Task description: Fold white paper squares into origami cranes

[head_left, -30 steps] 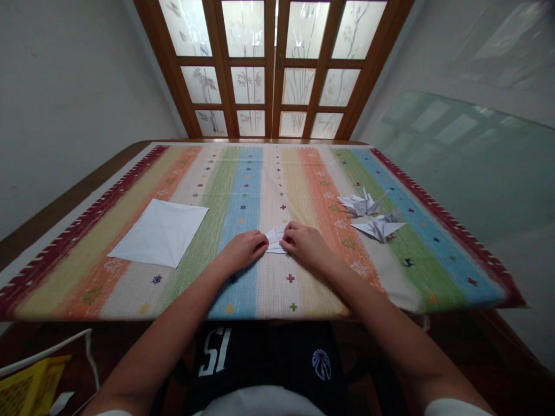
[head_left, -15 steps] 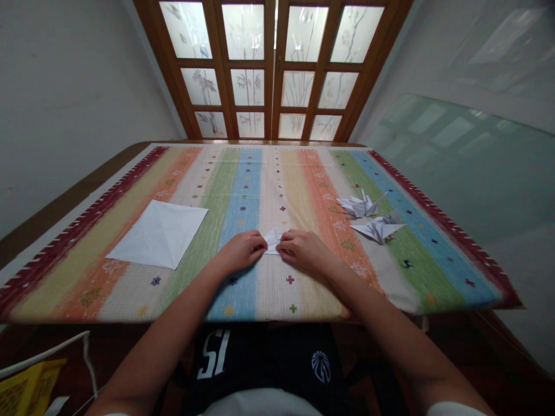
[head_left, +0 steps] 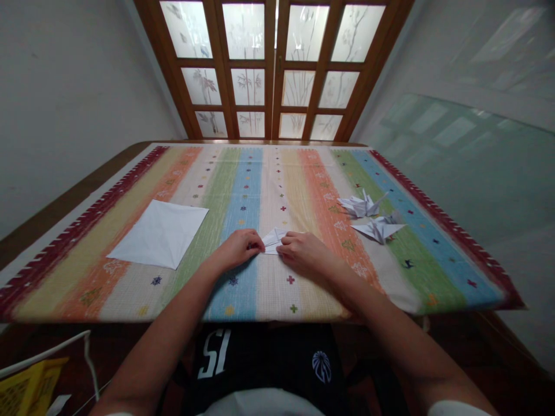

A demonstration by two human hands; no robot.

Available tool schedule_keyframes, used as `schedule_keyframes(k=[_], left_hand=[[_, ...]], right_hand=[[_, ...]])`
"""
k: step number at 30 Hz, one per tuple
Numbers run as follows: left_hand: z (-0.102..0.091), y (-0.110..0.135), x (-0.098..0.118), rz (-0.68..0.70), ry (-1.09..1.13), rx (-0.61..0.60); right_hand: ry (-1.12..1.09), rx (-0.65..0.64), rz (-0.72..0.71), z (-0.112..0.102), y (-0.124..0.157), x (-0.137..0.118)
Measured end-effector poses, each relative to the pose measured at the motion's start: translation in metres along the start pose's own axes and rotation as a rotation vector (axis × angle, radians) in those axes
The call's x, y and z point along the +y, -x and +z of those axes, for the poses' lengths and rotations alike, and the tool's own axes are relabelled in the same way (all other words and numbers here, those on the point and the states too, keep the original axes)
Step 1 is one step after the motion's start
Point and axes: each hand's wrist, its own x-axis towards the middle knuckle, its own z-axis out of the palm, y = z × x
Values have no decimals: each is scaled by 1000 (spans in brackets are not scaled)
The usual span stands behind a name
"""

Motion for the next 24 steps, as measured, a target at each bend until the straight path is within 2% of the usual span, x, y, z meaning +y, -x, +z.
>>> schedule_keyframes(k=[3, 8, 13, 17, 20, 24], left_hand=[[-1, 0, -1, -8, -14, -21], [-2, 1, -6, 44, -26, -40], [3, -1, -10, 113, -50, -31], [6, -2, -11, 129, -64, -22], [6, -1, -10, 127, -57, 5], [6, -1, -10, 85, -40, 24]], right_hand=[[-33, 24, -11, 6, -1, 2], [-113, 177, 141, 18, -6, 7], [-78, 146, 277, 22, -14, 8], [-60, 186, 247, 22, -16, 10], [-76, 238, 171, 24, -17, 14], [-143, 203, 109, 28, -18, 21]])
